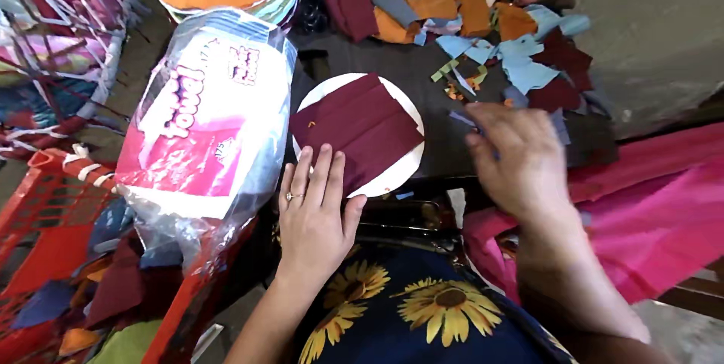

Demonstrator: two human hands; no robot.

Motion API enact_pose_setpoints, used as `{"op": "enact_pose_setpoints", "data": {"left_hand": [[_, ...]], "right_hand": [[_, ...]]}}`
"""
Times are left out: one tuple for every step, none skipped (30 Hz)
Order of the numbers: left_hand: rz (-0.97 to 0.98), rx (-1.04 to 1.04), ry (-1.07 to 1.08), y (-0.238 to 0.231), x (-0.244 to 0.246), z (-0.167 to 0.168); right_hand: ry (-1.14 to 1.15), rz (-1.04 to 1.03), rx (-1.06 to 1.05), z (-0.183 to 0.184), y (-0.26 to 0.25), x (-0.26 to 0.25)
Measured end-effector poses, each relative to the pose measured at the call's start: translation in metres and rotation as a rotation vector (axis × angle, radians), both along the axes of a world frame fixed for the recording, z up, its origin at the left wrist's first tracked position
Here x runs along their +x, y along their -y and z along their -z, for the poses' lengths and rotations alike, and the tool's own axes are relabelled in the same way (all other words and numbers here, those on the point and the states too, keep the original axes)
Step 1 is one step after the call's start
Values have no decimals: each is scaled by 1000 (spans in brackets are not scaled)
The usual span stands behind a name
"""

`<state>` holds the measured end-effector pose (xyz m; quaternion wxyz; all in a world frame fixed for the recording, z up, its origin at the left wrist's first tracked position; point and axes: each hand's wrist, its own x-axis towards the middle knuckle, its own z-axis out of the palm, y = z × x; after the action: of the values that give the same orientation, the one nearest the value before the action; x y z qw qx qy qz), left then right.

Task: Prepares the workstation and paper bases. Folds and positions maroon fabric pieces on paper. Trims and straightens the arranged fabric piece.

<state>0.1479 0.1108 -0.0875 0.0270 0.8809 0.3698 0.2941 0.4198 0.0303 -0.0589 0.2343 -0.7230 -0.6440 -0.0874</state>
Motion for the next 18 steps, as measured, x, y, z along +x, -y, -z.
{"op": "enact_pose_setpoints", "data": {"left_hand": [[13,-10,3,0,4,-6],[34,-25,-5,-2,9,-13],[57,-46,-25,-4,17,-19],[80,-72,-53,-9,26,-25],[103,-98,-86,-13,36,-29],[117,-125,-125,-19,46,-32],[125,-147,-162,-24,56,-35],[130,-169,-201,-29,65,-36],[134,-201,-243,-34,73,-35],[135,-231,-293,-39,79,-34],[137,-268,-354,-42,84,-32],[145,-300,-417,-45,88,-31],[151,-306,-463,-46,91,-30],[157,-314,-498,-47,92,-31],[167,-315,-522,-47,91,-32],[184,-308,-536,-46,90,-33],[210,-298,-541,-46,89,-33],[241,-289,-543,-45,88,-33]], "right_hand": [[-10,90,-18,-6,7,9],[-25,167,-59,-10,13,18],[-45,223,-116,-14,17,25],[-65,256,-182,-17,19,31],[-83,273,-244,-19,20,35],[-97,278,-293,-20,20,38],[-112,279,-326,-21,19,39],[-135,282,-349,-22,17,41],[-156,288,-368,-24,16,42],[-167,288,-380,-26,14,43],[-171,281,-382,-29,13,44],[-168,268,-377,-31,12,45],[-164,256,-377,-33,10,46],[-166,244,-394,-35,8,45],[-171,229,-434,-36,6,44],[-173,218,-488,-37,3,43],[-176,216,-535,-39,0,41],[-175,216,-568,-40,-2,41]]}}
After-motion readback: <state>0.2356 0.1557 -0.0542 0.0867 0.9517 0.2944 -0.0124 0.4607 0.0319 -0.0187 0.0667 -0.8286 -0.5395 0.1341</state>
